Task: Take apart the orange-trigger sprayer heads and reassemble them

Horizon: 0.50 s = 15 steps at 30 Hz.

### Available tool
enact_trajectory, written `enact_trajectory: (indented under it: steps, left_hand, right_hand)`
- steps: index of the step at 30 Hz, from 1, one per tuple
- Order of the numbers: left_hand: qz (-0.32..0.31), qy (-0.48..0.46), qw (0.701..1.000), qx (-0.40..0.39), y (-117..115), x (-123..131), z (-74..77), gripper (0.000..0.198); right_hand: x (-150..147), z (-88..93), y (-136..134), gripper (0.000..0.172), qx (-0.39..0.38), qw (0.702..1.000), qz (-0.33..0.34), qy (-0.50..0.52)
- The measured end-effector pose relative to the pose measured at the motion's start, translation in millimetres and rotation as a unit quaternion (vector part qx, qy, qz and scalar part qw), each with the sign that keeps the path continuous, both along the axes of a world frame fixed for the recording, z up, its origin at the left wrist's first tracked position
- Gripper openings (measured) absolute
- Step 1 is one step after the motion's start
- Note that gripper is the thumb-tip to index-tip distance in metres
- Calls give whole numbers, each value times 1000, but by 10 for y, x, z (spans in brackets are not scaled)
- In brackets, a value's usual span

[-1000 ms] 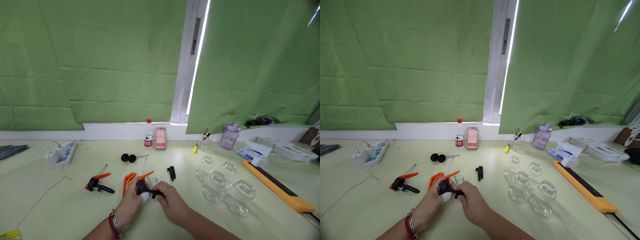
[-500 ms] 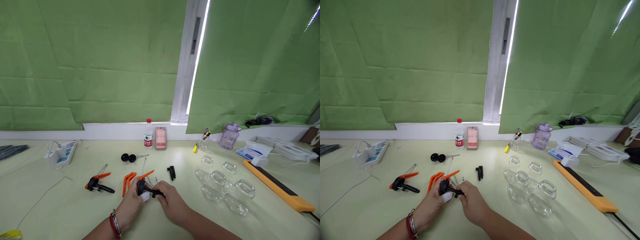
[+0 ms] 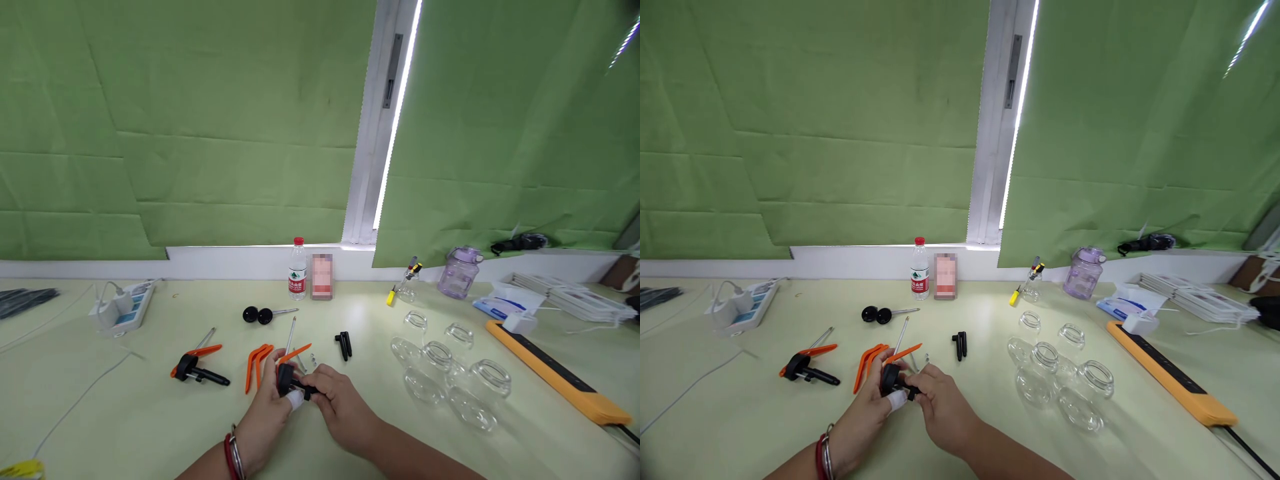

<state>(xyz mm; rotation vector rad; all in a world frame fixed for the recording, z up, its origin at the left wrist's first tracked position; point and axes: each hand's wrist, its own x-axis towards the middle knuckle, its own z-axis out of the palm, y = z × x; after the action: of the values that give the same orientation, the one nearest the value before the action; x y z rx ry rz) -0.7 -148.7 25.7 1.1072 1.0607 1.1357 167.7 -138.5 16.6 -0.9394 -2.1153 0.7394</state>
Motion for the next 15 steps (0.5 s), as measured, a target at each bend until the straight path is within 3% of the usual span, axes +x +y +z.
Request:
enact_trajectory:
  steps: [3, 6, 11, 15]
  left_hand:
    - [38, 2, 998, 42, -29, 18, 18, 71]
    - [49, 13, 992, 115, -42, 31, -23, 69]
    - [52, 91, 975, 197, -67, 45, -99, 77]
    - [33, 202, 946, 253, -102, 38, -48, 86]
  right_hand:
    - [-8, -26, 7, 39, -18, 999, 0, 40]
    - [-42, -72, 15, 29, -93, 988, 7, 124]
    - [-133, -127, 16, 24, -289, 914, 53, 280]
    - [-160, -95, 7, 29, -351, 862, 52, 362]
